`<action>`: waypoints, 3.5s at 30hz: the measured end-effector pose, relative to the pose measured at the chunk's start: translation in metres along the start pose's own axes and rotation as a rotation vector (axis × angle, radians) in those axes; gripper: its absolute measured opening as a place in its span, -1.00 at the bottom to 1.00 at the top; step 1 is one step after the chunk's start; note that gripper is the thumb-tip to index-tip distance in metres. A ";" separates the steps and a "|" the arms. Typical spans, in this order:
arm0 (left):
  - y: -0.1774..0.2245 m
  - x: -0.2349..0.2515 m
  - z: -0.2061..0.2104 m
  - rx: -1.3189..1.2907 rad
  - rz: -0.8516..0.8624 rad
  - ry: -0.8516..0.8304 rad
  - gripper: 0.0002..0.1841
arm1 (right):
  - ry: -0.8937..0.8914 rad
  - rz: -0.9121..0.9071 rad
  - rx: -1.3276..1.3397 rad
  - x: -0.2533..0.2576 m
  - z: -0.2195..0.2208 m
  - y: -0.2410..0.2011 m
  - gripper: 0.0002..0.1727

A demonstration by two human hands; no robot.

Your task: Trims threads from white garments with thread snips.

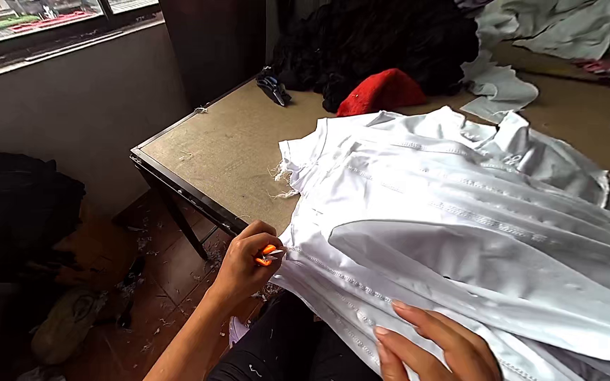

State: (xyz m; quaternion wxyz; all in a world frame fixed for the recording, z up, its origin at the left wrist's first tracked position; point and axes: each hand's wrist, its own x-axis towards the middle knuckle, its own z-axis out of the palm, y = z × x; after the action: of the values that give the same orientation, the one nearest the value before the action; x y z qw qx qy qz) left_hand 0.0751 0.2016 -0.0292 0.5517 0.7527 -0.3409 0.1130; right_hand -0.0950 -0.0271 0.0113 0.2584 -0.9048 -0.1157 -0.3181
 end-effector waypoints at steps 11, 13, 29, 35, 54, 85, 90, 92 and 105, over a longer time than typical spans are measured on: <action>-0.013 -0.003 -0.003 -0.065 0.086 -0.037 -0.95 | -0.080 0.006 0.229 0.057 0.119 0.011 -0.70; -0.013 -0.004 -0.006 -0.092 0.027 -0.011 -0.90 | -0.089 0.100 0.312 0.054 0.119 0.014 -0.68; -0.013 -0.011 -0.008 0.493 0.157 -0.176 -0.64 | -0.075 0.160 0.478 0.050 0.118 0.018 -0.65; -0.021 -0.018 -0.021 0.459 0.140 -0.009 -0.62 | 0.052 0.081 0.201 0.046 0.119 0.008 -0.66; -0.009 0.039 -0.025 0.200 0.183 -0.444 -0.79 | -0.255 0.227 0.337 -0.063 0.056 -0.013 -0.61; 0.006 0.056 -0.020 0.504 0.167 -0.556 -0.73 | -0.180 0.202 0.088 0.079 0.086 0.035 -0.85; 0.007 0.059 -0.011 0.467 0.172 -0.581 -0.80 | -0.202 0.201 0.067 0.083 0.083 0.033 -0.85; 0.005 0.057 -0.008 0.442 0.187 -0.562 -0.83 | -0.210 0.195 0.048 0.085 0.082 0.032 -0.84; -0.007 0.018 -0.036 0.268 0.005 -0.631 -0.42 | -0.994 -0.031 0.658 0.007 0.085 -0.032 -0.55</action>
State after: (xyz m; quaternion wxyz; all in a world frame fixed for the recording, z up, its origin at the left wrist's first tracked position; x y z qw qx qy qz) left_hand 0.1005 0.2287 -0.0112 0.3152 0.8155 -0.4788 -0.0802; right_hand -0.0580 0.0464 -0.0281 0.4353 -0.8158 -0.3286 0.1923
